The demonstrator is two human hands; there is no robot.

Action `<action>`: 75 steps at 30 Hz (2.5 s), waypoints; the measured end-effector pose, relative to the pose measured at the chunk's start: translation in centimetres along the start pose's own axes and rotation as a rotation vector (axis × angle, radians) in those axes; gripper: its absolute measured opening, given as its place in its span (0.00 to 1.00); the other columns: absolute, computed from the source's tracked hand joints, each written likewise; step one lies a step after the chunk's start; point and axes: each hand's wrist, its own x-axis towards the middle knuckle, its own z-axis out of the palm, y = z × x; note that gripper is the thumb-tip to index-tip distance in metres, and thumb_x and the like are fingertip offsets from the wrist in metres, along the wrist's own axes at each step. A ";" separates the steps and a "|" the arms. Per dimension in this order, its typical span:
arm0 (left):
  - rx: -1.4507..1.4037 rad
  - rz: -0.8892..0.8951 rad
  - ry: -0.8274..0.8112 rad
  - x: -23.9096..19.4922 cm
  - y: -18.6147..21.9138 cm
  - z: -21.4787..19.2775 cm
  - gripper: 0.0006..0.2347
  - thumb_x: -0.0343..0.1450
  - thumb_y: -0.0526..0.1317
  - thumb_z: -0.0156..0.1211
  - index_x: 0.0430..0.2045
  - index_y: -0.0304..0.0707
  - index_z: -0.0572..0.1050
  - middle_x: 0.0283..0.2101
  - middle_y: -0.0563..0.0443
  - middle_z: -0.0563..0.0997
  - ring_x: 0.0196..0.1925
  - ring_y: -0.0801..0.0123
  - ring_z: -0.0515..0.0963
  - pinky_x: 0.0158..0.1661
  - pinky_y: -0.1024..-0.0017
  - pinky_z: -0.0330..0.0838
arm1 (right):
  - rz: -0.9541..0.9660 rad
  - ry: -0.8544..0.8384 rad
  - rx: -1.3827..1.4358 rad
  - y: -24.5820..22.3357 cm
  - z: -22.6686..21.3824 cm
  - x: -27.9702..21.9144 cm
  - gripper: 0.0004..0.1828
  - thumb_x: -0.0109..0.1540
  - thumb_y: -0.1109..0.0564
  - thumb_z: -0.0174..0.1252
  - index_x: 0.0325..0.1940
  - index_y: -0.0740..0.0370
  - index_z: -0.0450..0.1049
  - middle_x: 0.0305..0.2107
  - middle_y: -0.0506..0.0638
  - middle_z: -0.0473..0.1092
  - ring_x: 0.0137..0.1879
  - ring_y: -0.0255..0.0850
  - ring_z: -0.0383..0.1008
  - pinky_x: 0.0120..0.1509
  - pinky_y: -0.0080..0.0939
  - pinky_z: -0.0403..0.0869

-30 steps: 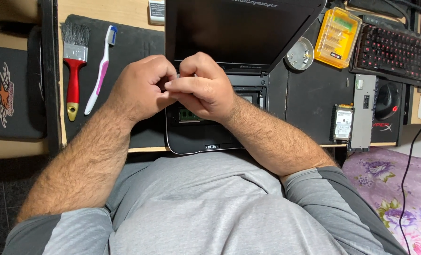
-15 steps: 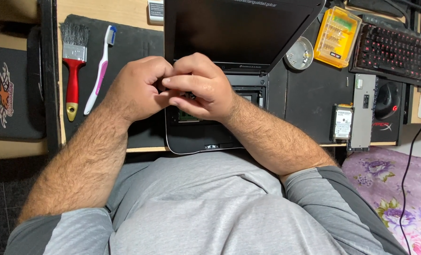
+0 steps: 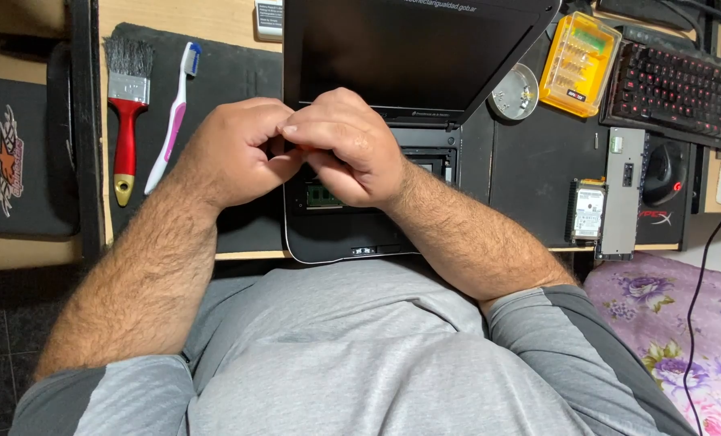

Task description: The person removes a hard drive from a laptop and then uses a screwdriver to unscrew multiple screws from the laptop's internal components. The person continues to remove screws from different areas of the laptop's interior.

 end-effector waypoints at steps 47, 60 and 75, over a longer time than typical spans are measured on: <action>0.213 -0.126 -0.021 -0.1 -0.6 -1.0 0.04 0.64 0.35 0.67 0.26 0.45 0.77 0.22 0.51 0.73 0.27 0.58 0.79 0.29 0.65 0.72 | 0.090 -0.021 0.010 1.0 -0.4 -1.0 0.20 0.63 0.68 0.59 0.61 0.64 0.74 0.39 0.55 0.75 0.41 0.53 0.77 0.45 0.55 0.79; 0.347 -0.147 -0.144 0.2 0.3 -1.2 0.09 0.63 0.38 0.67 0.36 0.46 0.82 0.28 0.61 0.78 0.27 0.70 0.76 0.31 0.69 0.70 | 0.242 0.049 0.060 0.0 -2.2 -1.2 0.23 0.66 0.70 0.50 0.65 0.59 0.66 0.43 0.56 0.72 0.46 0.46 0.76 0.50 0.40 0.80; 0.341 -0.151 -0.199 0.4 0.0 -1.0 0.03 0.70 0.39 0.63 0.29 0.48 0.82 0.31 0.61 0.81 0.33 0.69 0.79 0.33 0.68 0.70 | 0.137 0.104 0.157 -0.2 -1.8 -1.2 0.20 0.66 0.69 0.43 0.60 0.59 0.66 0.40 0.53 0.67 0.46 0.47 0.72 0.50 0.44 0.79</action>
